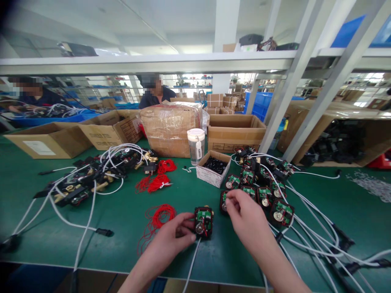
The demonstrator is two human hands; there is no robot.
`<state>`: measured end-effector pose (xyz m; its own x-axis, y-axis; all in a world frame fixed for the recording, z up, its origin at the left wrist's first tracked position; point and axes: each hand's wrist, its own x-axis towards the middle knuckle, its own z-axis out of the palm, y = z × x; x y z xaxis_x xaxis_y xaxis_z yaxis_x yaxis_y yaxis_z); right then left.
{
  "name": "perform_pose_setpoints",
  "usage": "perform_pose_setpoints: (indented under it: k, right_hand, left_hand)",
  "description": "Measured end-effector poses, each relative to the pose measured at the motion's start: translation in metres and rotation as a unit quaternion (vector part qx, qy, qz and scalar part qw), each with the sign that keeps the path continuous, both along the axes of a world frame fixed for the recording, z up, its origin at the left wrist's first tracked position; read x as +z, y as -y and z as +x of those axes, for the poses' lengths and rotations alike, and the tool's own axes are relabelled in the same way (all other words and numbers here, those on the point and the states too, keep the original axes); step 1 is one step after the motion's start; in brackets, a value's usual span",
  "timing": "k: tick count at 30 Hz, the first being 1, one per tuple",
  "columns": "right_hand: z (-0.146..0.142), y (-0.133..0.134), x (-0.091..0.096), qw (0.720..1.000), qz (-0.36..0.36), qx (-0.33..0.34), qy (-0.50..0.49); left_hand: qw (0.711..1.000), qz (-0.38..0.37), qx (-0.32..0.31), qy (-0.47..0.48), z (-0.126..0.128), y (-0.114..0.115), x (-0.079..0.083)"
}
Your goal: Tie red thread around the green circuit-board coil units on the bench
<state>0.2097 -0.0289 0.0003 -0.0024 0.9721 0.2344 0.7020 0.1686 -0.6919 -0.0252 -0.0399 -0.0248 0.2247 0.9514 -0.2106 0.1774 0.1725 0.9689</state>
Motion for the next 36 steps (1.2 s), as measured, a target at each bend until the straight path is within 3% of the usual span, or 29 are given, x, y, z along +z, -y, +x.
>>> perform_pose_setpoints:
  k: [2, 4, 7, 12, 17, 23, 29, 32, 35, 36]
  right_hand:
    - [0.007, -0.031, 0.022, 0.996, 0.031, -0.013, 0.081]
    - [0.008, -0.068, 0.041, 0.977, 0.019, -0.016, 0.214]
    - [-0.002, -0.126, 0.054, 0.959, 0.003, 0.005, 0.283]
    - [-0.029, -0.196, 0.043, 0.92, -0.09, 0.058, 0.376]
    - [-0.041, -0.221, 0.027, 0.893, -0.17, 0.077, 0.41]
    - [-0.032, -0.215, 0.023, 0.921, -0.119, 0.071, 0.363]
    - [-0.018, -0.19, 0.047, 0.968, -0.028, 0.049, 0.245]
    - [-0.011, -0.151, 0.058, 0.986, 0.004, 0.032, 0.161]
    - [-0.005, -0.091, 0.055, 0.997, 0.002, 0.06, 0.058]
    - [-0.004, -0.07, 0.049, 0.995, -0.023, 0.077, -0.06]
  left_hand:
    - [1.0, 0.0, 0.014, -0.015, 0.003, 0.001, -0.005]
    - [0.999, 0.0, 0.022, -0.032, 0.009, 0.002, -0.009]
    - [0.999, 0.009, 0.024, -0.04, 0.017, 0.004, -0.013]
    - [0.998, 0.032, 0.023, -0.045, 0.017, 0.008, -0.013]
    - [0.999, 0.023, 0.024, -0.027, 0.01, 0.01, -0.01]
    - [0.998, 0.028, 0.044, -0.023, 0.012, 0.013, -0.012]
    - [0.997, 0.044, 0.066, -0.026, 0.013, 0.016, -0.018]
    - [0.994, 0.059, 0.086, -0.038, 0.018, 0.018, -0.018]
    - [0.986, 0.086, 0.127, -0.065, 0.024, 0.021, -0.015]
    - [0.981, 0.104, 0.141, -0.078, 0.026, 0.022, -0.014]
